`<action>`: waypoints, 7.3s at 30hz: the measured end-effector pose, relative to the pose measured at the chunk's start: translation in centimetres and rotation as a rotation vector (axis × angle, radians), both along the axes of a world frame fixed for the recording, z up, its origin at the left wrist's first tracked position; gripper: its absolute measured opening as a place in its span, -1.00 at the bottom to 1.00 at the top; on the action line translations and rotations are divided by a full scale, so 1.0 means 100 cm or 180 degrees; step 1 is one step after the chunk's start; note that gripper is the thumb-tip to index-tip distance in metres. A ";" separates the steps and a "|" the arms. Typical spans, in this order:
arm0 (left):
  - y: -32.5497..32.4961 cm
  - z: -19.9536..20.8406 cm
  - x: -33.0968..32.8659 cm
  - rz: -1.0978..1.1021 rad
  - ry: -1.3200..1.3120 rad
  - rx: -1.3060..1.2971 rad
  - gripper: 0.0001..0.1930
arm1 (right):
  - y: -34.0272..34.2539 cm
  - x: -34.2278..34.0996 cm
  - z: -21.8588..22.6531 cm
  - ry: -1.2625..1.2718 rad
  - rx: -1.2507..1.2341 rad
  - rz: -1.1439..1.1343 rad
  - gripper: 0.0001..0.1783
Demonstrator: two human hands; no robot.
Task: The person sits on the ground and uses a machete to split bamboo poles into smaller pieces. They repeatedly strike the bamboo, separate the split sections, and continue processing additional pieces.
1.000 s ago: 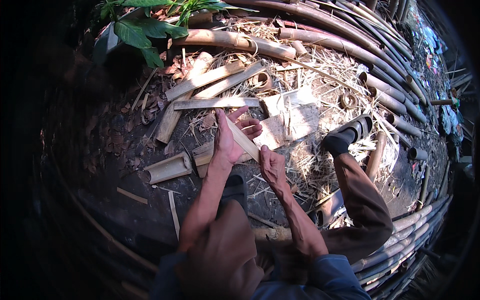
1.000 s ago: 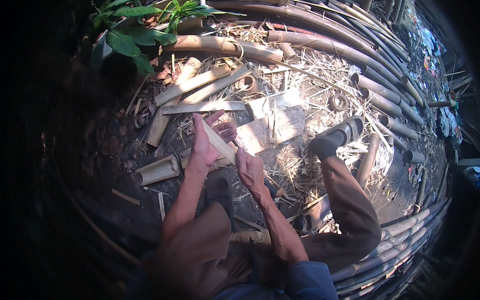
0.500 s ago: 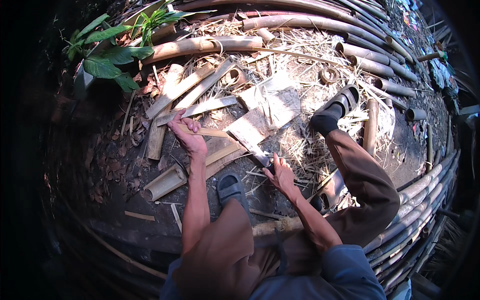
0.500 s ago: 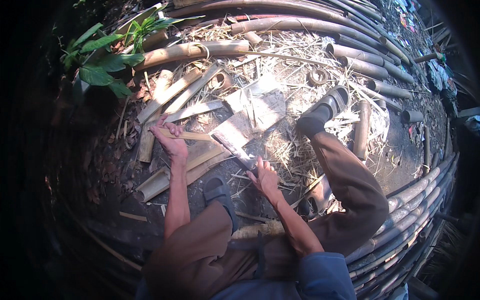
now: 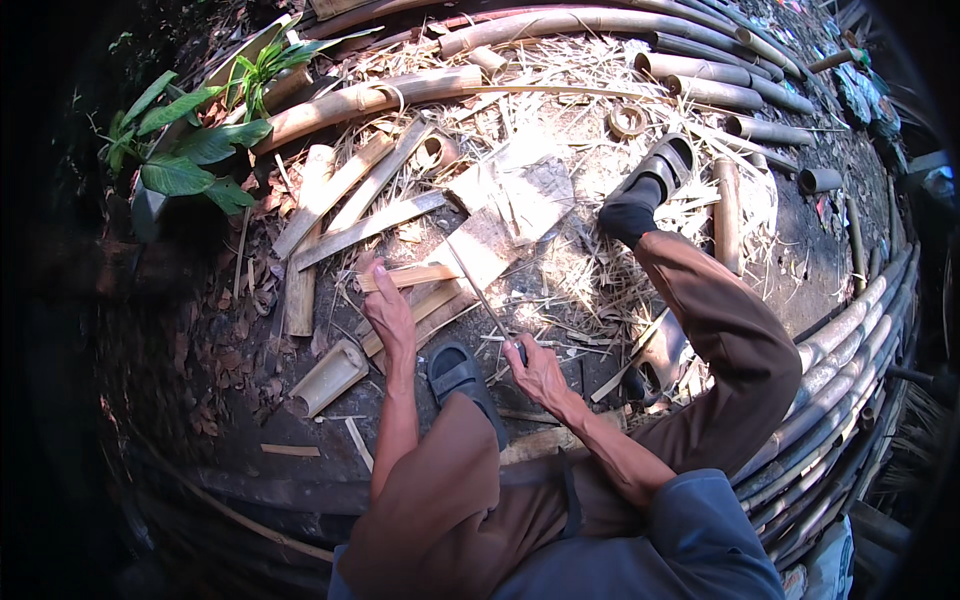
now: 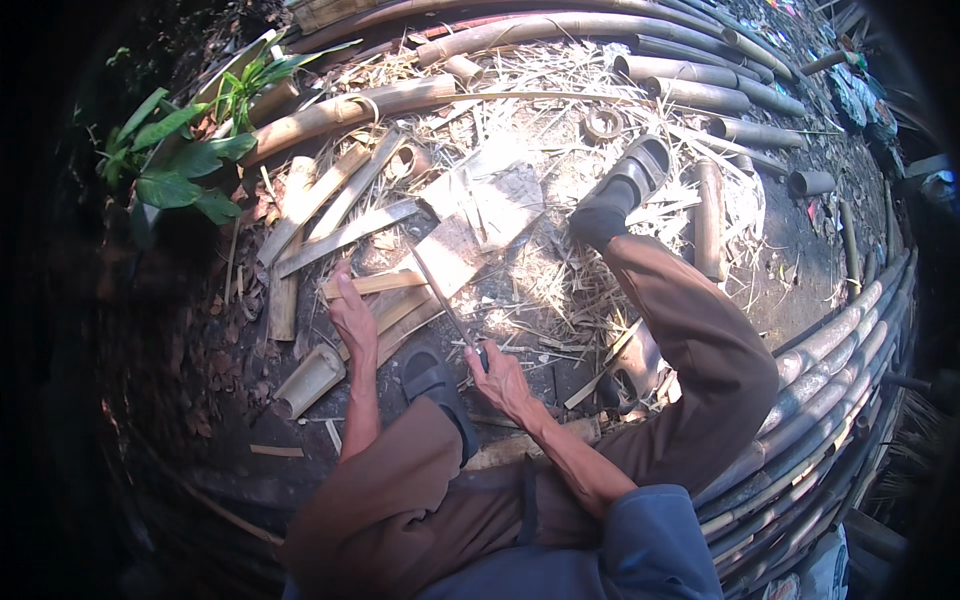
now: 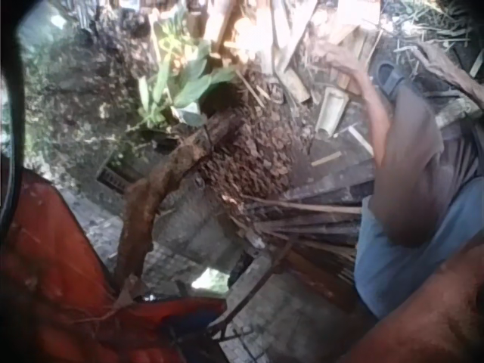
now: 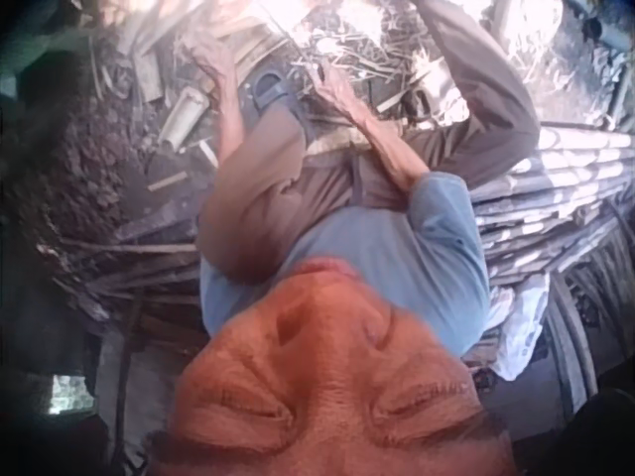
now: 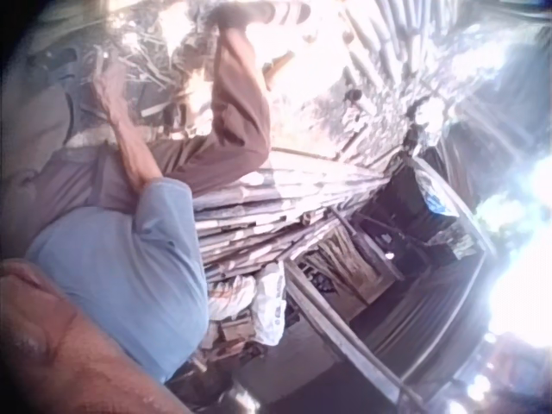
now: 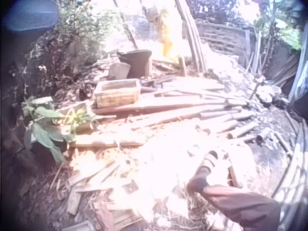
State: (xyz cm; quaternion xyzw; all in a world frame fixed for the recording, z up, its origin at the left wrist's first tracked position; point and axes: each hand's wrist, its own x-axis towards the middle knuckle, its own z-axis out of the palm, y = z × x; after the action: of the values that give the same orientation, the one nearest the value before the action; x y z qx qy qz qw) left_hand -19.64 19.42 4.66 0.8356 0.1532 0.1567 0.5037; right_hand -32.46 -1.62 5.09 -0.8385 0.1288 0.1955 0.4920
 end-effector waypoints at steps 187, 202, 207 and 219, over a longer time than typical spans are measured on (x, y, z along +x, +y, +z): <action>0.080 -0.006 -0.088 -0.0076 0.1453 -0.0770 -0.66 | 0.004 -0.017 0.000 -0.0562 -0.0411 0.1034 -0.58; 0.015 0.043 -0.067 0.0070 0.0326 0.0382 -0.54 | -0.014 0.011 -0.049 -0.0457 -0.0827 0.0517 -0.56; 0.008 0.053 -0.064 0.0172 0.0393 0.0492 -0.53 | 0.015 -0.013 -0.020 -0.0623 -0.0143 0.0569 -0.51; -0.039 0.049 -0.061 0.0397 -0.0176 -0.0144 -0.56 | -0.013 -0.001 -0.021 -0.0265 -0.0278 0.0486 -0.44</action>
State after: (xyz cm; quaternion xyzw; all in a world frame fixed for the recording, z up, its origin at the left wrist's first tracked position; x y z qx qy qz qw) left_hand -25.74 15.55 9.57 0.8082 0.1945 0.2073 0.5157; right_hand -32.60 -2.94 3.01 -0.8739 0.0525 0.1916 0.4436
